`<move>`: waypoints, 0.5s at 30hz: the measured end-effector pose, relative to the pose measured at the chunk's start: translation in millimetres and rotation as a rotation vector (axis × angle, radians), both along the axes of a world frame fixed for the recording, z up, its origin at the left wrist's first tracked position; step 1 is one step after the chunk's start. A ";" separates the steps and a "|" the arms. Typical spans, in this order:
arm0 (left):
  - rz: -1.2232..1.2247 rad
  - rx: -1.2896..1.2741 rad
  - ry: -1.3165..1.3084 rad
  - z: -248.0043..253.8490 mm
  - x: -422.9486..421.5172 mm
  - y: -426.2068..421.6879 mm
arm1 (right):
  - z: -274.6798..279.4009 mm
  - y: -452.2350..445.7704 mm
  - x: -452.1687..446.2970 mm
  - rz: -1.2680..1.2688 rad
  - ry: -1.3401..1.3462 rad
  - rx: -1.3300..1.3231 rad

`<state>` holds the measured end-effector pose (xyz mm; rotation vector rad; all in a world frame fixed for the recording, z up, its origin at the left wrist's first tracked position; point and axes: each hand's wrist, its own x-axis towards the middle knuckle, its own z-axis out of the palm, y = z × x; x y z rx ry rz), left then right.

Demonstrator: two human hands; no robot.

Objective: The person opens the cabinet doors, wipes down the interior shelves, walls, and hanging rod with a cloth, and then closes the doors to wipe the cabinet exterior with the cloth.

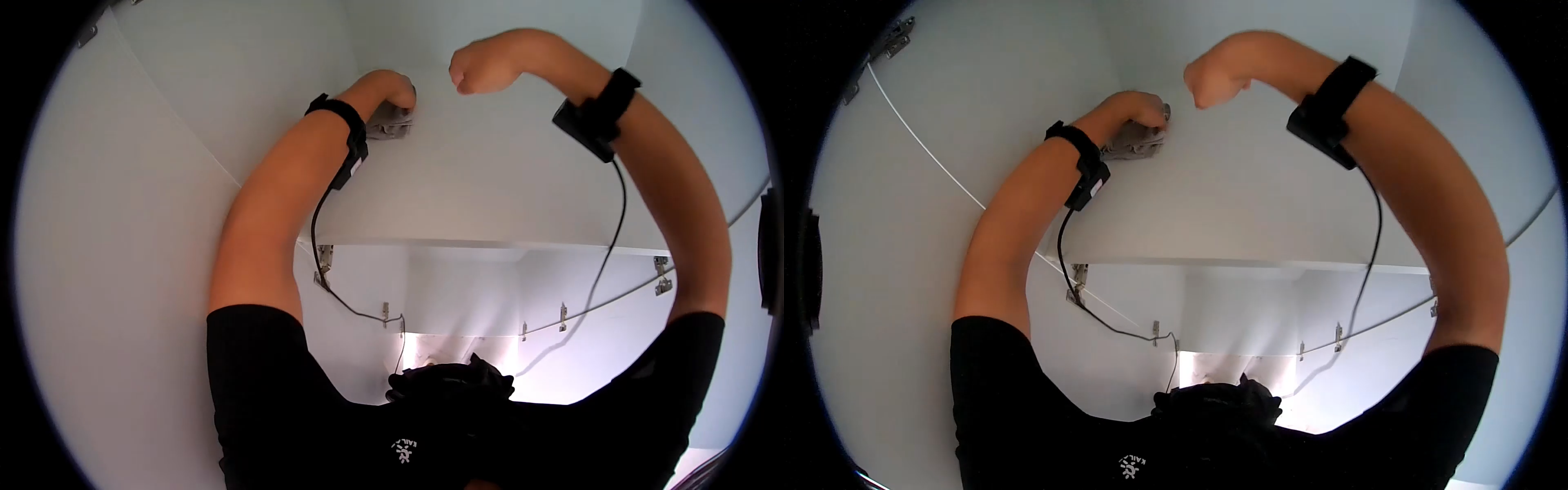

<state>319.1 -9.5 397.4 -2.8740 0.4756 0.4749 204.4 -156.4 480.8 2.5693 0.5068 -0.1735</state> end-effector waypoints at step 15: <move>0.020 -1.637 0.629 -38.2 -30.2 30.0 | -84.1 -96.8 33.2 -0.247 0.168 0.157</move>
